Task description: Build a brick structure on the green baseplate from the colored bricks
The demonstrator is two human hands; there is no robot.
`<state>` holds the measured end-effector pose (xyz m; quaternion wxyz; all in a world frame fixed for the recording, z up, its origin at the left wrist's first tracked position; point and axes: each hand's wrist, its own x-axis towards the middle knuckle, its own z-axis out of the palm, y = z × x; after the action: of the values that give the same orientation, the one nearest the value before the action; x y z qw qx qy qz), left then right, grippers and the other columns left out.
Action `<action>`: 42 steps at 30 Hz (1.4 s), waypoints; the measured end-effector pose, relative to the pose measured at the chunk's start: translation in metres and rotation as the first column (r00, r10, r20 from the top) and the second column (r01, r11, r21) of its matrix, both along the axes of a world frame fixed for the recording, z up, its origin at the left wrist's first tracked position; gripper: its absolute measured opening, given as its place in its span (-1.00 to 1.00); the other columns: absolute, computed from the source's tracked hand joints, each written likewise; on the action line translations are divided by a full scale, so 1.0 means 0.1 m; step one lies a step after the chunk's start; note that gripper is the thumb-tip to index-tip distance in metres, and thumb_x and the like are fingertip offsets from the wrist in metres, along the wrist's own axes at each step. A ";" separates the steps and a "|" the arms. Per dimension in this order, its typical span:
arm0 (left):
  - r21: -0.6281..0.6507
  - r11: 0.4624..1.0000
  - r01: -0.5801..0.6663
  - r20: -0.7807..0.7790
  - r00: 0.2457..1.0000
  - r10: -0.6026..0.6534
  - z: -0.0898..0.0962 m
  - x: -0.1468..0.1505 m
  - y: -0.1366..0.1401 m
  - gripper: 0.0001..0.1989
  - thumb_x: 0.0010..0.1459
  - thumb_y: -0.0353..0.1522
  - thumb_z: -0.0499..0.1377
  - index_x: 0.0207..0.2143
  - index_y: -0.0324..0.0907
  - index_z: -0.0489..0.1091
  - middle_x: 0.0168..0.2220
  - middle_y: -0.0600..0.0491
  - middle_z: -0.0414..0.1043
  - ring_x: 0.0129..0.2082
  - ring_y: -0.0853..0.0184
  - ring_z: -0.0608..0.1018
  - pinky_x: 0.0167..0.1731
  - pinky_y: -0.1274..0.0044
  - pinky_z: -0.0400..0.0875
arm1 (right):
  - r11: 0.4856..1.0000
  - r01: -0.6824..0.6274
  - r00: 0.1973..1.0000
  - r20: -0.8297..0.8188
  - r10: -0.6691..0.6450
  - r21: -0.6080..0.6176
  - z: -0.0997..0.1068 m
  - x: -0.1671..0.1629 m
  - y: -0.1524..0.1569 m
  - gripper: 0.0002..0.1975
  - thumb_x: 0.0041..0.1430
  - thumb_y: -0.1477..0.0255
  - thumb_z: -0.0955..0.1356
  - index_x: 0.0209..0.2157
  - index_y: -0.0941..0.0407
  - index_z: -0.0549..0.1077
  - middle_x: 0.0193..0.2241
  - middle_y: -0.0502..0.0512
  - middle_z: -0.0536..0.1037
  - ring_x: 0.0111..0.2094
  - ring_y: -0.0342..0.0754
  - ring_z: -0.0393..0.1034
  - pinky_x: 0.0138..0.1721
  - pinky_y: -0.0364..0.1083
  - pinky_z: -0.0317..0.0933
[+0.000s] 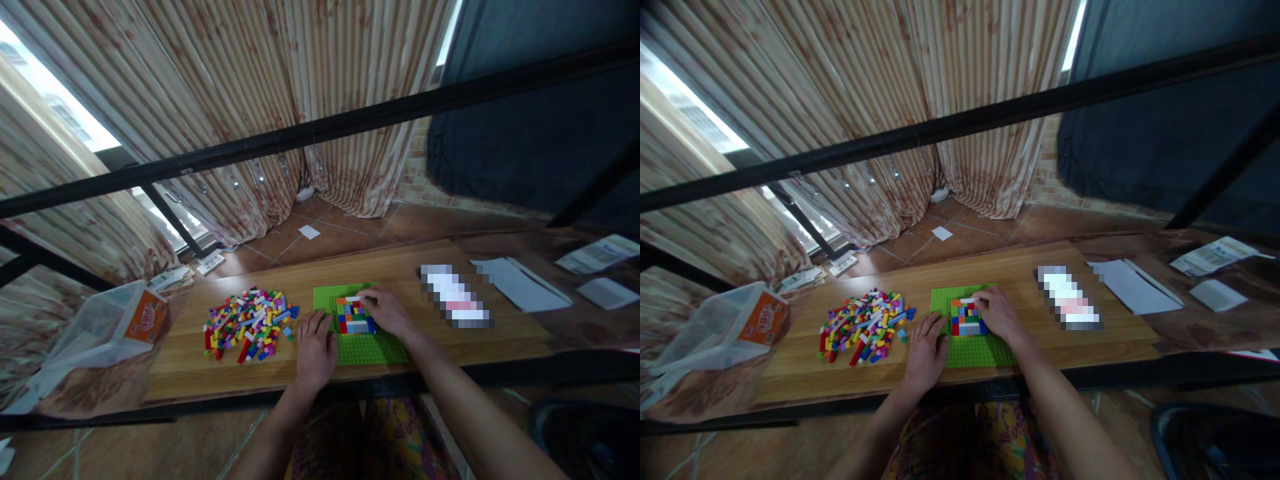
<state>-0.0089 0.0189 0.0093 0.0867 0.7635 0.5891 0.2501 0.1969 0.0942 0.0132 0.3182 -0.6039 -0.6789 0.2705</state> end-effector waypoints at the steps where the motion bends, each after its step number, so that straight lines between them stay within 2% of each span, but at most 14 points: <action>1: -0.012 1.000 -0.009 0.041 0.999 0.009 0.02 -0.01 0.02 -0.59 0.17 -0.43 0.07 0.09 -0.13 0.33 0.12 -0.09 0.34 0.13 0.14 0.35 0.11 0.20 0.28 | 1.000 -0.004 1.000 0.007 0.004 -0.003 0.01 0.00 0.00 -0.78 0.19 0.45 0.29 -0.24 0.07 0.58 -0.20 0.13 0.51 -0.15 -0.04 0.39 0.00 -0.03 0.20; 5: -0.036 0.999 -0.018 0.153 0.988 0.023 0.14 0.05 0.16 -0.57 0.19 -0.39 0.05 0.12 -0.19 0.30 0.09 -0.12 0.37 0.09 0.18 0.40 0.11 0.27 0.32 | 0.999 -0.030 0.999 0.027 0.031 -0.014 0.02 0.02 0.00 -0.77 0.20 0.46 0.28 -0.24 0.07 0.58 -0.21 0.12 0.51 -0.15 -0.04 0.39 0.01 -0.04 0.19; 10: -0.063 0.997 0.039 0.151 0.988 -0.029 0.30 0.28 0.51 -0.64 0.21 -0.35 0.04 0.04 -0.21 0.38 0.03 -0.10 0.43 0.05 0.22 0.44 0.11 0.36 0.29 | 0.999 -0.036 0.999 0.022 0.035 0.007 0.00 0.03 0.01 -0.78 0.18 0.47 0.29 -0.24 0.05 0.58 -0.22 0.11 0.50 -0.16 -0.05 0.38 0.01 -0.04 0.19; 14: -0.210 0.977 0.037 0.154 0.988 -0.004 0.32 0.42 0.73 -0.71 0.24 -0.37 -0.03 -0.25 -0.14 0.50 -0.23 0.01 0.55 -0.20 0.31 0.54 -0.13 0.51 0.38 | 0.999 -0.035 0.999 0.019 0.035 0.018 -0.03 0.03 0.01 -0.77 0.18 0.46 0.29 -0.24 0.06 0.58 -0.22 0.13 0.48 -0.15 -0.03 0.38 0.01 -0.01 0.19; 17: -0.290 0.957 0.009 0.142 0.989 0.034 0.31 0.46 0.81 -0.68 0.22 -0.38 -0.03 -0.45 -0.15 0.49 -0.44 0.06 0.52 -0.39 0.36 0.51 -0.32 0.57 0.35 | 0.999 -0.036 0.999 0.009 0.035 0.025 -0.05 0.04 0.01 -0.78 0.18 0.44 0.29 -0.23 0.06 0.58 -0.22 0.13 0.48 -0.15 -0.01 0.38 0.01 0.02 0.19; 22: -0.306 0.952 0.007 0.166 0.985 0.046 0.28 0.46 0.85 -0.71 0.17 -0.40 0.00 -0.47 -0.15 0.50 -0.51 0.12 0.48 -0.43 0.39 0.46 -0.40 0.62 0.29 | 0.999 -0.041 0.999 -0.016 0.042 0.027 -0.07 0.05 0.01 -0.79 0.16 0.43 0.30 -0.24 0.04 0.58 -0.24 0.11 0.46 -0.17 -0.03 0.37 -0.01 0.02 0.20; 30: -0.309 0.951 0.026 0.225 0.973 0.047 0.23 0.46 0.88 -0.72 0.15 -0.42 0.01 -0.47 -0.17 0.50 -0.52 0.14 0.45 -0.45 0.42 0.44 -0.39 0.63 0.28 | 0.998 -0.040 0.999 -0.027 0.041 0.038 -0.11 0.04 0.00 -0.76 0.16 0.40 0.27 -0.23 0.07 0.56 -0.23 0.13 0.46 -0.13 0.00 0.35 0.03 0.04 0.19; 33: -0.267 0.963 0.034 0.249 0.968 0.035 0.18 0.46 0.84 -0.73 0.16 -0.42 0.02 -0.46 -0.17 0.49 -0.49 0.13 0.46 -0.42 0.42 0.45 -0.34 0.61 0.30 | 0.998 -0.029 0.997 -0.068 0.033 0.060 -0.13 0.06 -0.03 -0.75 0.18 0.34 0.26 -0.24 0.08 0.55 -0.20 0.14 0.48 -0.10 0.01 0.35 0.05 0.05 0.17; 38: -0.090 0.996 -0.008 0.287 0.957 0.033 0.07 0.47 0.74 -0.74 0.24 -0.36 0.02 -0.38 -0.15 0.49 -0.37 0.07 0.52 -0.29 0.36 0.49 -0.13 0.50 0.31 | 0.997 0.080 0.977 -0.198 -0.079 -0.003 -0.13 0.13 -0.07 -0.60 0.26 0.21 0.14 -0.23 0.05 0.54 -0.16 0.11 0.55 -0.07 0.01 0.38 0.05 0.05 0.19; 42: -0.102 0.995 0.003 0.344 0.938 0.032 0.04 0.45 0.72 -0.69 0.30 -0.33 -0.05 -0.29 -0.15 0.49 -0.34 0.05 0.54 -0.25 0.34 0.52 -0.08 0.46 0.34 | 0.985 0.167 0.966 -0.193 -0.171 -0.039 -0.11 0.12 -0.06 -0.53 0.26 0.15 0.12 -0.29 0.06 0.56 -0.18 0.13 0.56 -0.10 0.04 0.40 0.01 0.03 0.21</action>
<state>0.0363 0.0910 0.0130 0.2253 0.6980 0.5824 0.3505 0.2088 0.0881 0.0026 0.3985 -0.6336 -0.5873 0.3081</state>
